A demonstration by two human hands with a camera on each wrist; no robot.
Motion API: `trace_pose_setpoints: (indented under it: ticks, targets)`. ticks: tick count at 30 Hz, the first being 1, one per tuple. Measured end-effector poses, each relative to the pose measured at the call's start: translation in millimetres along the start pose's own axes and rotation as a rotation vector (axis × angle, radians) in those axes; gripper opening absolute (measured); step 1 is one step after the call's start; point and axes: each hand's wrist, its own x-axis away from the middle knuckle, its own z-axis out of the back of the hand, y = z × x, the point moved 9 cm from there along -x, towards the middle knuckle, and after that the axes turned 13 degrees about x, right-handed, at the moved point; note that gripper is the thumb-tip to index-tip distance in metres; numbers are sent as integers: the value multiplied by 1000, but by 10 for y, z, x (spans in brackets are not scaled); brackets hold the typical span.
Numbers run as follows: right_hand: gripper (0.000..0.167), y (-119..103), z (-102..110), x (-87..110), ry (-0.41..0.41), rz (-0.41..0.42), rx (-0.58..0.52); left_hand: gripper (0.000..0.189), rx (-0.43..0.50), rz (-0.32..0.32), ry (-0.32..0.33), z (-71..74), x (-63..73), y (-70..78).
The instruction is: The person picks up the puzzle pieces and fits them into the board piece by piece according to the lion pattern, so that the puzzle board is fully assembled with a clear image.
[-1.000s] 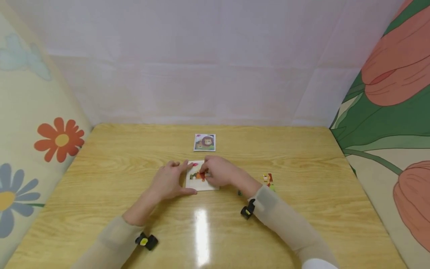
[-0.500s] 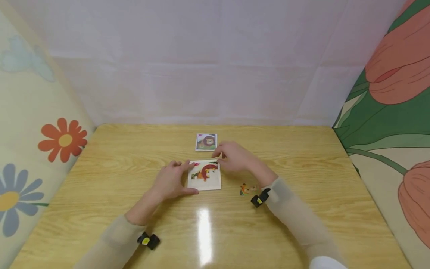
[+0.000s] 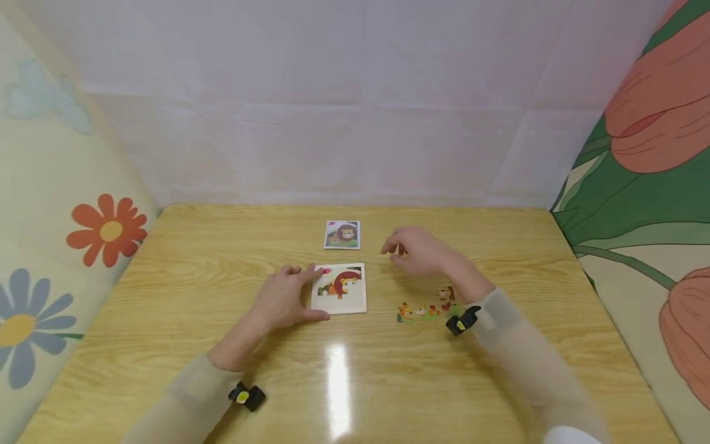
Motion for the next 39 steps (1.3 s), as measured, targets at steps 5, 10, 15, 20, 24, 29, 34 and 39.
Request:
trace_pose_setpoints:
  ticks: [5,10,15,20,24,29,34,39]
  targets:
    - [21,146,39,167,-16,-30,21,101,2,4,-6,5,6,21]
    - [21,272,55,357,-31,-47,42,101,-2,3,-7,15,10,27]
    - [21,361,51,506,-41,-51,66,101,-10,1,-6,22,13,19]
    - [19,438,34,616,-55,-70,75,102,-18,0,-8,21,10,9]
    - [19,472,18,687,-61,-68,77,103,-13,9,-10,19,8,2]
    - [19,500,-26,753,-89,-73,61,104,-13,12,-9,11,1,-3]
    - [19,540,-81,818,-120,-104,58,105,-17,11,-10,4,-6,-1]
    - [19,542,-141,869,-139,-100,56,104,-22,6,-7,4,-7,12]
